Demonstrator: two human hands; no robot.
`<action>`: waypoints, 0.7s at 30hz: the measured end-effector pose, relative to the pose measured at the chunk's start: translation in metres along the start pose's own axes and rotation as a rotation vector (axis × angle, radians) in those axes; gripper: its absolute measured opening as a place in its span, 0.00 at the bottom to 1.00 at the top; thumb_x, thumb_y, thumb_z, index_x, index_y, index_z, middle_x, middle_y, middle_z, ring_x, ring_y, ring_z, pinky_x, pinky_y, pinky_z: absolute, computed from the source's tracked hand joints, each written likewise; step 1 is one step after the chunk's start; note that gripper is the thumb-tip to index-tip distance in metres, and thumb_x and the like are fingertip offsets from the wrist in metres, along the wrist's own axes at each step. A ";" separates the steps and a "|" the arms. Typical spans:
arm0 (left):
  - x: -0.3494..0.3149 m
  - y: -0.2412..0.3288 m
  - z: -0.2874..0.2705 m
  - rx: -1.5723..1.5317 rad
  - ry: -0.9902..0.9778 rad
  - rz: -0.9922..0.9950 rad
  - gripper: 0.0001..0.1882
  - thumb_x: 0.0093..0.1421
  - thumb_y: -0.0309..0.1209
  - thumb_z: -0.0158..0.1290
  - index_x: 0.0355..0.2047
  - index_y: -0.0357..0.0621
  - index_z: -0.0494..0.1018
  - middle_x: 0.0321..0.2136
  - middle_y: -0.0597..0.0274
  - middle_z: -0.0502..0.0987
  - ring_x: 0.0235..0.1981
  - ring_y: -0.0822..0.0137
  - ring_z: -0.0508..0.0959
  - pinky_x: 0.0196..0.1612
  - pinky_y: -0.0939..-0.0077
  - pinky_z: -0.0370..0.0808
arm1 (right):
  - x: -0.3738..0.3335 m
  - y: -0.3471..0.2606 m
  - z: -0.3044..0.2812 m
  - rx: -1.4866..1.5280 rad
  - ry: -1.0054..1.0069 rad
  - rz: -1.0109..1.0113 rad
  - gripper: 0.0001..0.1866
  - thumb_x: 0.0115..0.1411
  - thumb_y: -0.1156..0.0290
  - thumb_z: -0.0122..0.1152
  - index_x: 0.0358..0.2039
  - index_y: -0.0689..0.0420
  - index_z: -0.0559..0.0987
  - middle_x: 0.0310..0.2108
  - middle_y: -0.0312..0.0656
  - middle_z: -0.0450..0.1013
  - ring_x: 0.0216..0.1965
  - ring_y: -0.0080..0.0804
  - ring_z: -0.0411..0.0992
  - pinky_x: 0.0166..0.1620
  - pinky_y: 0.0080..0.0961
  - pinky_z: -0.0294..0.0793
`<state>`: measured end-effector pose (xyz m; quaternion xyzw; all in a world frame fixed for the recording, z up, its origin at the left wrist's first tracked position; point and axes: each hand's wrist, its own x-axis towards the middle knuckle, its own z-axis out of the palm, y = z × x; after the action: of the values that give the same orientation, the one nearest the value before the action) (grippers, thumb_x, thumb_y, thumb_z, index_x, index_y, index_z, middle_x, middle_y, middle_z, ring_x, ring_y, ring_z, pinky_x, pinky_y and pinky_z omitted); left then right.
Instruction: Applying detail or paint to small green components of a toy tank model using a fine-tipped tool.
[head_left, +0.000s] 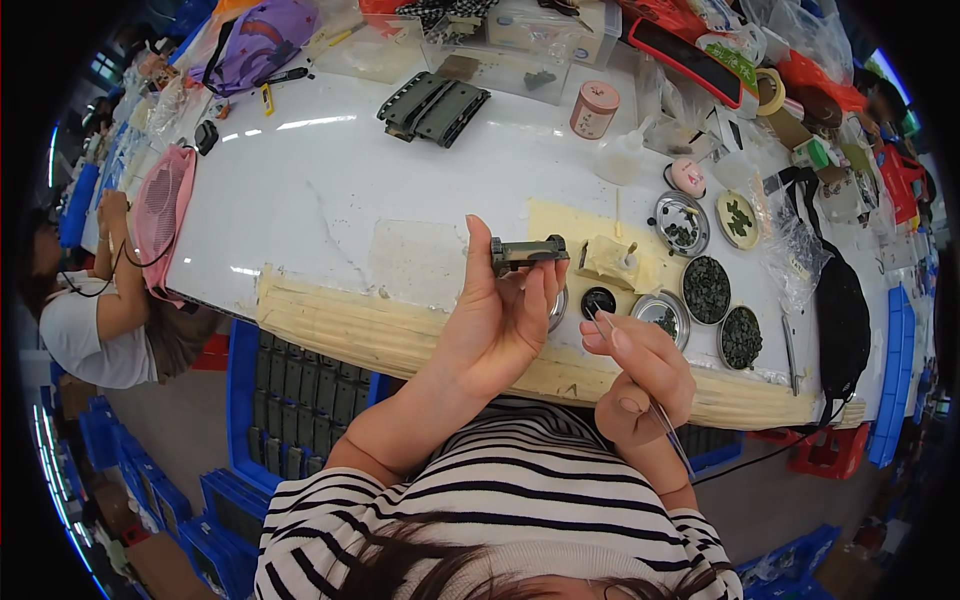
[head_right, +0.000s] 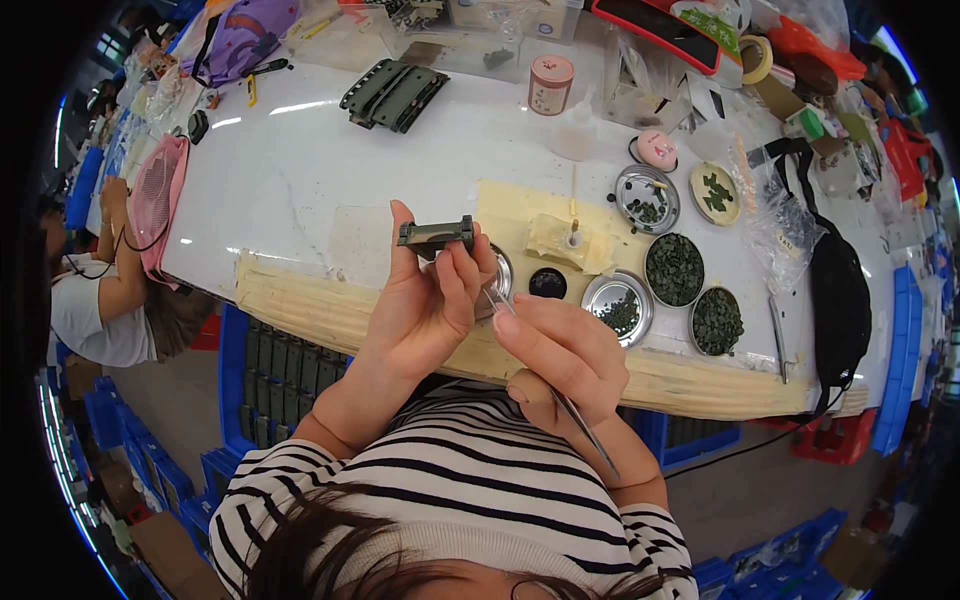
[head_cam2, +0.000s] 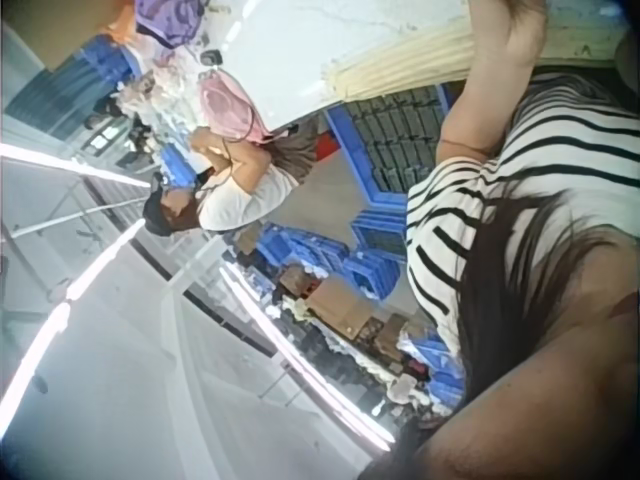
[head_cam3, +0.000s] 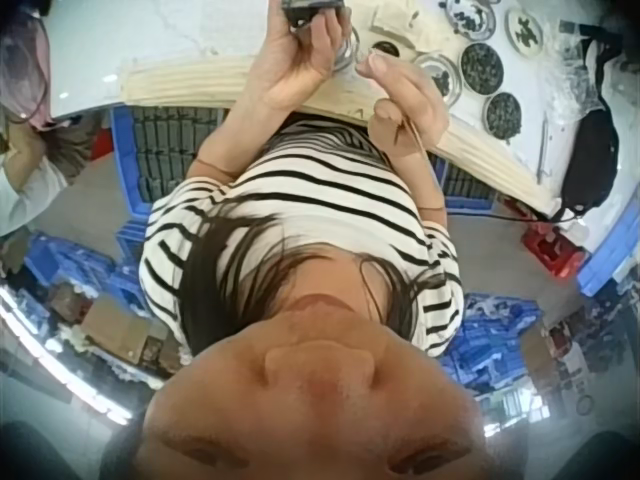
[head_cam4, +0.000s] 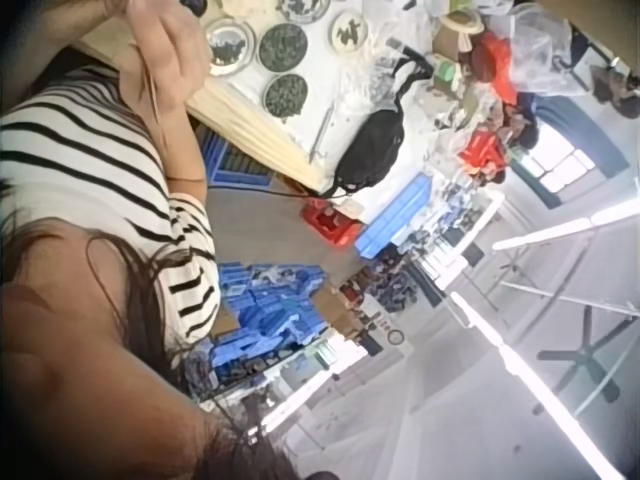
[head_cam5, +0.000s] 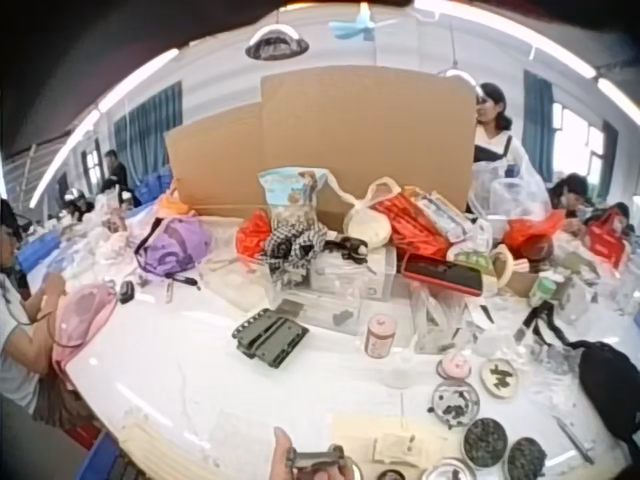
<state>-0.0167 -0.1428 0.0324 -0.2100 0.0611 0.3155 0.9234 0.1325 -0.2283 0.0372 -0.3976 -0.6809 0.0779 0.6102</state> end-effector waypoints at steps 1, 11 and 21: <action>0.000 0.000 0.000 -0.001 0.002 -0.001 0.36 0.52 0.55 0.57 0.41 0.29 0.68 0.37 0.52 0.72 0.36 0.69 0.80 0.39 0.85 0.82 | 0.000 0.000 0.000 -0.001 0.002 0.000 0.18 0.62 0.60 0.57 0.45 0.61 0.77 0.35 0.48 0.76 0.34 0.42 0.77 0.36 0.30 0.78; -0.001 -0.003 -0.002 0.053 0.040 0.030 0.34 0.53 0.55 0.57 0.40 0.31 0.69 0.37 0.53 0.73 0.36 0.69 0.79 0.38 0.86 0.82 | 0.012 -0.005 -0.001 -0.042 -0.030 0.053 0.17 0.58 0.64 0.61 0.45 0.62 0.77 0.33 0.47 0.77 0.32 0.40 0.77 0.36 0.28 0.77; -0.006 -0.008 -0.016 0.199 0.042 0.065 0.30 0.57 0.52 0.55 0.40 0.32 0.73 0.38 0.48 0.75 0.36 0.62 0.80 0.38 0.84 0.83 | 0.029 -0.005 -0.018 -0.269 -0.200 -0.089 0.19 0.52 0.58 0.65 0.38 0.59 0.80 0.34 0.44 0.76 0.40 0.43 0.77 0.40 0.31 0.77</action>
<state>-0.0159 -0.1591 0.0220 -0.1216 0.1185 0.3331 0.9275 0.1477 -0.2199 0.0670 -0.4351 -0.7595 -0.0019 0.4835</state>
